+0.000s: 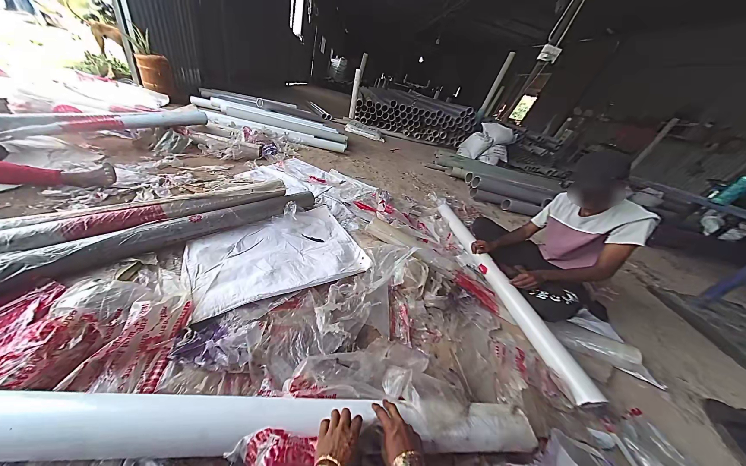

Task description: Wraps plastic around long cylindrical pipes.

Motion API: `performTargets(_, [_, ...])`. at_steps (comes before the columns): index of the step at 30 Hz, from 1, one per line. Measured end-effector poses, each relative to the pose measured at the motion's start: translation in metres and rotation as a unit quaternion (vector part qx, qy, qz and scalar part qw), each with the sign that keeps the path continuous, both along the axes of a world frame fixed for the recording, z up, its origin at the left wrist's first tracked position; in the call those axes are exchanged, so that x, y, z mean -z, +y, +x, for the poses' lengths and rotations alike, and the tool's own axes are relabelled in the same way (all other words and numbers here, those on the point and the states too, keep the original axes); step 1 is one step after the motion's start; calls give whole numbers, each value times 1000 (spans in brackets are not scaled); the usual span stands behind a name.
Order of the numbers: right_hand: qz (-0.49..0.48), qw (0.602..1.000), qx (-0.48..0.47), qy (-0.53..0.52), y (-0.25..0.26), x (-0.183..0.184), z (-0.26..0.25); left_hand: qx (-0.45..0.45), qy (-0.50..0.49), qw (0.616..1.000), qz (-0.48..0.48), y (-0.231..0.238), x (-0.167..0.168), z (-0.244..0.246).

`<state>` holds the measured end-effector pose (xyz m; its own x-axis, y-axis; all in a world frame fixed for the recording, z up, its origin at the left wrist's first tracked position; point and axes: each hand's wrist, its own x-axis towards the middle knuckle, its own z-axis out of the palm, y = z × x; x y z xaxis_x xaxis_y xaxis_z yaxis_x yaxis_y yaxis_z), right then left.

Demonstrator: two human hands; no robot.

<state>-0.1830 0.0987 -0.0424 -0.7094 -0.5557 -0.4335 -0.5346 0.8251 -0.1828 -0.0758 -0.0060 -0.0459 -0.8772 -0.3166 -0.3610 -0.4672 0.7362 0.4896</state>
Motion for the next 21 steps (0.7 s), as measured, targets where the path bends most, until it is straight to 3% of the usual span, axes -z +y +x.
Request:
performTargets(9, [12,999,35,-19,-23,-5,-33,-22,39,997,62,-38,21,-31])
performTargets(21, [48,994,91,-20,-28,-25,-43,-30,77,996,15,-41,28,-38])
